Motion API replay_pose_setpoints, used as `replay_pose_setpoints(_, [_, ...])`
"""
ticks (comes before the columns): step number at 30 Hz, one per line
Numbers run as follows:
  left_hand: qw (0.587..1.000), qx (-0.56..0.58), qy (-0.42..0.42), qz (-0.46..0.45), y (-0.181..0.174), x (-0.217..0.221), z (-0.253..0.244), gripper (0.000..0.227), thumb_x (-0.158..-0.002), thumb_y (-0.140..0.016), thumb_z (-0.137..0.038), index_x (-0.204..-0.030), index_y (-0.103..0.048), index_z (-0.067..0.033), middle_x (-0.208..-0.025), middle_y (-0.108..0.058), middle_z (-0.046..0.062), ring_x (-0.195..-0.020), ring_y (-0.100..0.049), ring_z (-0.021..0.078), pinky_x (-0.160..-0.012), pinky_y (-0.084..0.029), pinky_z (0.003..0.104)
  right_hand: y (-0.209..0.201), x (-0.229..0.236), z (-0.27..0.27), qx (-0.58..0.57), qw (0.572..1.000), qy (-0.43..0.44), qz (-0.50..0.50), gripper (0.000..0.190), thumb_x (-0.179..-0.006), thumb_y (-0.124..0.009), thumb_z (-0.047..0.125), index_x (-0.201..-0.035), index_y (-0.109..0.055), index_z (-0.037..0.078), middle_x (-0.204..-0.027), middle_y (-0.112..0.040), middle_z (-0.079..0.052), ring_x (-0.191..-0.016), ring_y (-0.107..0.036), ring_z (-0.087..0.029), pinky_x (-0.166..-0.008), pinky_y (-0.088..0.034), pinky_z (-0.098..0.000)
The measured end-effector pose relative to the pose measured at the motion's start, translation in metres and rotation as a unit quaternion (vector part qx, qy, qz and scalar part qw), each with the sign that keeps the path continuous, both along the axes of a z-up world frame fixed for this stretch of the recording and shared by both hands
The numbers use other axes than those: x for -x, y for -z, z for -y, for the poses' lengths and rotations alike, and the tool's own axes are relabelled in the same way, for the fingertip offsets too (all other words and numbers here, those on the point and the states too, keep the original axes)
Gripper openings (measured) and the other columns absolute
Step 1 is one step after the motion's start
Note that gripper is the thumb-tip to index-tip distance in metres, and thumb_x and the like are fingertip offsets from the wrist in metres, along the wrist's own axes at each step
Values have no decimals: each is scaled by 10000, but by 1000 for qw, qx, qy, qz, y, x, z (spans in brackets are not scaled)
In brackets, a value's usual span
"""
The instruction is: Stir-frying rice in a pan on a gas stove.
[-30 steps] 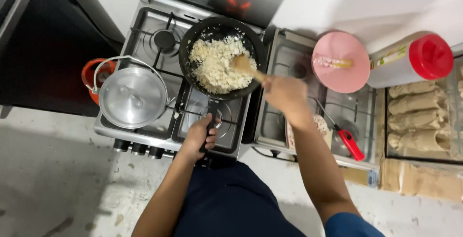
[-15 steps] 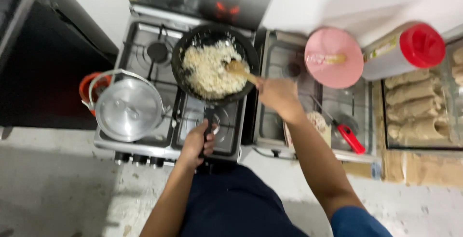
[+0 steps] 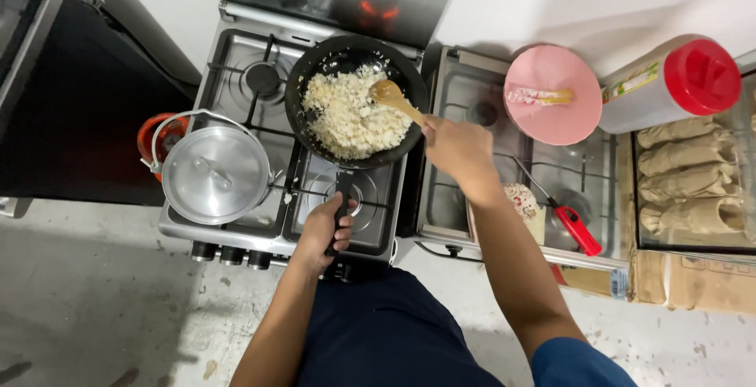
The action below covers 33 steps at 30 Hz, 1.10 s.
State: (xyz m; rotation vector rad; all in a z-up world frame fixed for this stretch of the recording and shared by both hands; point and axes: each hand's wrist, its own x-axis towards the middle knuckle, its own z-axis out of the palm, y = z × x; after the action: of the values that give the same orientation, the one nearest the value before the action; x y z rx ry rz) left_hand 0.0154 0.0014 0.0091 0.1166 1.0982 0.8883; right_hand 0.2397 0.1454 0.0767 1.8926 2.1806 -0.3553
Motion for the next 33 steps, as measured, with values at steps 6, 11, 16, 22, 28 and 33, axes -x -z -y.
replay_pose_setpoints(6, [1000, -17, -4, -2, 10, 2, 1, 375, -1109, -399, -372, -1113, -532, -21, -658, -326, -44, -433, -328, 56, -302, -248, 192, 5, -2, 6, 0, 1000, -21, 13, 440, -1035, -383, 387, -1313, -697, 251, -896, -756, -279, -939, -737, -476, -816, -565, -563])
replay_pose_setpoints(11, [1000, -7, -8, 6, 8, 1, -4, 369, -1112, -385, -362, -1123, -531, -23, -653, -319, -39, -423, -308, 59, -292, -242, 186, -3, 6, 1, -5, 1000, -11, 5, 399, -1006, -407, 371, -1246, -706, 261, -843, -751, -254, -892, -743, -465, -772, -580, -555])
replay_pose_setpoints(16, [1000, -10, -25, -2, 11, 3, -8, 363, -1111, -393, -353, -1126, -540, -22, -653, -318, -31, -419, -304, 52, -287, -230, 179, -9, -1, 1, 10, 1000, -5, 8, 440, -1010, -392, 398, -1165, -748, 192, -840, -746, -271, -889, -741, -481, -768, -572, -561])
replay_pose_setpoints(22, [1000, 4, -26, -14, 10, -3, -5, 360, -1107, -411, -363, -1120, -553, -32, -655, -330, -26, -430, -297, 64, -290, -228, 183, 10, -10, 5, 21, 999, -32, -26, 471, -1033, -362, 362, -1289, -706, 168, -818, -757, -239, -781, -750, -426, -733, -586, -488])
replay_pose_setpoints(28, [999, -13, -15, -25, 0, 4, -18, 374, -1110, -383, -355, -1110, -540, -15, -667, -311, -42, -443, -293, 42, -296, -227, 166, -3, -6, -27, -9, 998, -45, -44, 478, -1069, -336, 366, -1320, -692, 167, -698, -729, -182, -615, -721, -367, -581, -564, -450])
replay_pose_setpoints(33, [999, -17, 25, -35, 6, 16, -25, 378, -1107, -386, -364, -1142, -564, -33, -681, -326, -48, -469, -321, 50, -313, -231, 173, 29, 8, -27, -23, 998, -43, -39, 469, -1061, -341, 362, -1372, -648, 192, -776, -744, -219, -758, -750, -424, -656, -574, -519])
